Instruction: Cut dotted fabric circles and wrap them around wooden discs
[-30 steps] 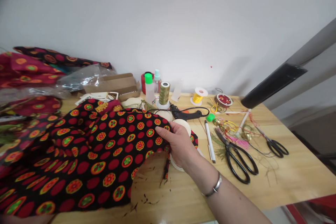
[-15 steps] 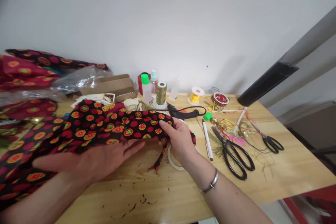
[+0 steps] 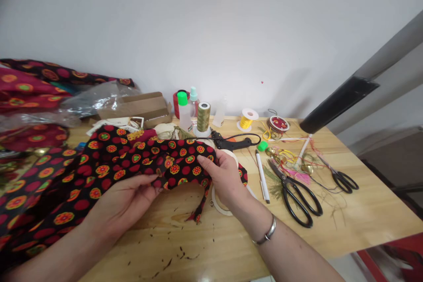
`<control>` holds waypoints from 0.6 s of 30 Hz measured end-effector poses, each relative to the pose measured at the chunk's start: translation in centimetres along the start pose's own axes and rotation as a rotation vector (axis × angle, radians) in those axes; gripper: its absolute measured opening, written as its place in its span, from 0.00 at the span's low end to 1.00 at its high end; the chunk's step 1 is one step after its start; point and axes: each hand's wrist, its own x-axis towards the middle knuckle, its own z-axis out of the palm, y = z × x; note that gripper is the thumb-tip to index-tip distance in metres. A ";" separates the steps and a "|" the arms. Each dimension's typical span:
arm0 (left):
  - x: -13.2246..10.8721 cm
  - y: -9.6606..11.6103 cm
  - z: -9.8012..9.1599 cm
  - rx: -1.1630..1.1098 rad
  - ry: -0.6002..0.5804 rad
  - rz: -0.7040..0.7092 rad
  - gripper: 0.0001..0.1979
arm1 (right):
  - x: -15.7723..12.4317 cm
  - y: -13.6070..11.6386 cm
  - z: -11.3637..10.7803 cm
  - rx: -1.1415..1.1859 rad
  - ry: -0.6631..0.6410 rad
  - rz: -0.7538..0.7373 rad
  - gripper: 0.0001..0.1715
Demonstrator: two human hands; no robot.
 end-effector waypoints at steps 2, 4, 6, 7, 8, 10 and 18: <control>0.0 -0.2 0.0 0.023 -0.055 -0.038 0.34 | 0.0 0.2 0.0 -0.009 -0.002 0.012 0.16; -0.1 -0.2 0.0 0.046 -0.113 -0.071 0.37 | -0.1 0.4 0.0 -0.017 -0.001 0.016 0.16; -0.3 -0.1 0.0 0.047 -0.183 -0.114 0.39 | -0.1 0.6 0.0 -0.022 -0.012 0.017 0.15; -0.5 0.0 0.0 0.038 -0.222 -0.131 0.39 | -0.1 0.8 0.0 -0.023 -0.021 0.021 0.15; -0.6 0.0 0.1 0.024 -0.257 -0.140 0.39 | -0.1 0.8 0.0 -0.024 -0.030 0.028 0.15; -0.9 0.2 0.1 0.004 -0.298 -0.135 0.34 | -0.2 1.0 0.1 -0.027 -0.048 0.048 0.15; -1.0 -1.1 -1.1 0.285 -0.308 -0.108 0.27 | -0.6 0.8 0.2 -0.097 -0.121 0.070 0.15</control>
